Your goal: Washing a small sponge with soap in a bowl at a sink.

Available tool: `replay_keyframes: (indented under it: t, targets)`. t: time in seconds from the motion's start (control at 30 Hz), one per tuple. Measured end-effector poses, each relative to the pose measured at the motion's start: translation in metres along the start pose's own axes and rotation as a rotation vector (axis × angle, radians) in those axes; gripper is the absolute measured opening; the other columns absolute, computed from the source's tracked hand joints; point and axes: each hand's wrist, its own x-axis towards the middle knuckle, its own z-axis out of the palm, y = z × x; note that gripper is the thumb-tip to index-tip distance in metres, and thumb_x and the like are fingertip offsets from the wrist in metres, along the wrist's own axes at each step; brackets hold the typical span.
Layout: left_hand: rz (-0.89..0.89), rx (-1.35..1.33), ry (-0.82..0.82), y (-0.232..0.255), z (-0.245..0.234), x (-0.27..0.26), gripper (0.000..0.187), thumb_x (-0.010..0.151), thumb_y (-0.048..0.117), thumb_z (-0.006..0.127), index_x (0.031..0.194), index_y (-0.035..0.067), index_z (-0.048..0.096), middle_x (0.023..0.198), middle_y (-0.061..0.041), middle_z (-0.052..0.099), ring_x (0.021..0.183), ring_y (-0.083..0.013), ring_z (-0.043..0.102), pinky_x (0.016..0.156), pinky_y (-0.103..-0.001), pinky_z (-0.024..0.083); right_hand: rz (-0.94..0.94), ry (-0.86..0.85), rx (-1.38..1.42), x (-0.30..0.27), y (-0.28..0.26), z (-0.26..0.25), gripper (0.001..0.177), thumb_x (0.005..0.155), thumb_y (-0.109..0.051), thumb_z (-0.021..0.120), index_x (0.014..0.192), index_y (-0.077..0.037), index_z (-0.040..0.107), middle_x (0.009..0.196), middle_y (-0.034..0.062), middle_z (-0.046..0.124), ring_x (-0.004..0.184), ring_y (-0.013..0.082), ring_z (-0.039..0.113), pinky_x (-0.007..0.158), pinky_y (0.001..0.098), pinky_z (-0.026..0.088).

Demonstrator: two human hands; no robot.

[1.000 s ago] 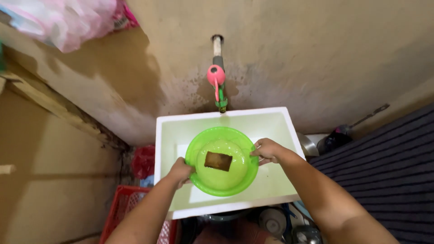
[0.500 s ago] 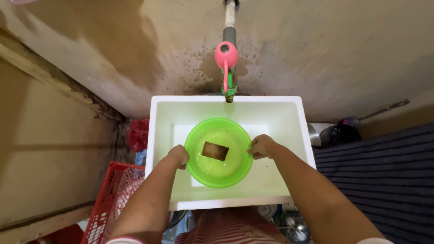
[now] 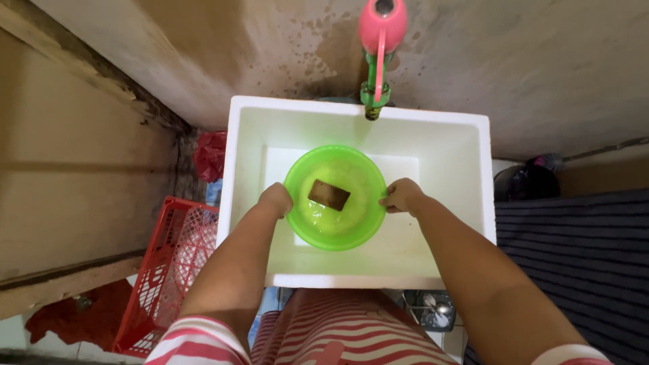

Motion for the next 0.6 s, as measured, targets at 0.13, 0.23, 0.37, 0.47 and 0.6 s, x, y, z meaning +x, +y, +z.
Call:
replay_keyframes:
  t: [0.13,0.23,0.37,0.47,0.6]
  targets:
    - [0.122,0.069,0.128,-0.016,0.022,0.023,0.020,0.086,0.010,0.069,0.098,-0.005,0.073,0.100,-0.026,0.072,0.094,-0.0398,0.071,0.082,-0.044,0.057,0.020,0.004,-0.041,-0.001,0.004,0.001,0.027,0.081,-0.001,0.082,0.102,0.009,0.069,0.096,0.0182,0.074,0.081,0.0267,0.075,0.072,0.0352,0.065]
    - [0.073,0.015,0.122,-0.011,0.016,0.014,0.025,0.085,0.012,0.068,0.105,-0.004,0.071,0.107,-0.027,0.071,0.103,-0.0408,0.069,0.087,-0.044,0.057,0.024,0.001,-0.064,0.001,0.006,0.001,0.028,0.081,-0.002,0.081,0.105,0.010,0.069,0.097,0.0192,0.074,0.082,0.0271,0.076,0.072,0.0344,0.065]
    - [0.067,0.002,0.063,-0.003,0.007,0.003,0.024,0.087,0.010,0.063,0.102,-0.005,0.072,0.104,-0.028,0.074,0.098,-0.0405,0.073,0.085,-0.045,0.058,0.029,0.015,-0.065,-0.003,0.003,0.002,0.032,0.081,-0.001,0.081,0.109,0.011,0.068,0.099,0.0191,0.074,0.083,0.0270,0.076,0.073,0.0347,0.062]
    - [0.093,0.002,0.048,-0.003,0.006,0.001,0.025,0.086,0.011,0.063,0.102,-0.005,0.073,0.104,-0.028,0.074,0.097,-0.0409,0.073,0.085,-0.045,0.058,0.030,0.029,-0.091,-0.010,-0.002,0.003,0.035,0.082,-0.002,0.081,0.113,0.010,0.067,0.100,0.0188,0.074,0.083,0.0261,0.076,0.074,0.0340,0.062]
    - [0.149,0.020,0.058,-0.008,0.015,0.014,0.029,0.082,0.013,0.065,0.104,-0.004,0.074,0.107,-0.027,0.072,0.102,-0.0412,0.070,0.087,-0.044,0.056,0.008,0.033,-0.280,-0.015,-0.009,0.002,0.044,0.085,-0.013,0.080,0.121,0.009,0.065,0.093,0.0168,0.077,0.078,0.0223,0.078,0.072,0.0317,0.064]
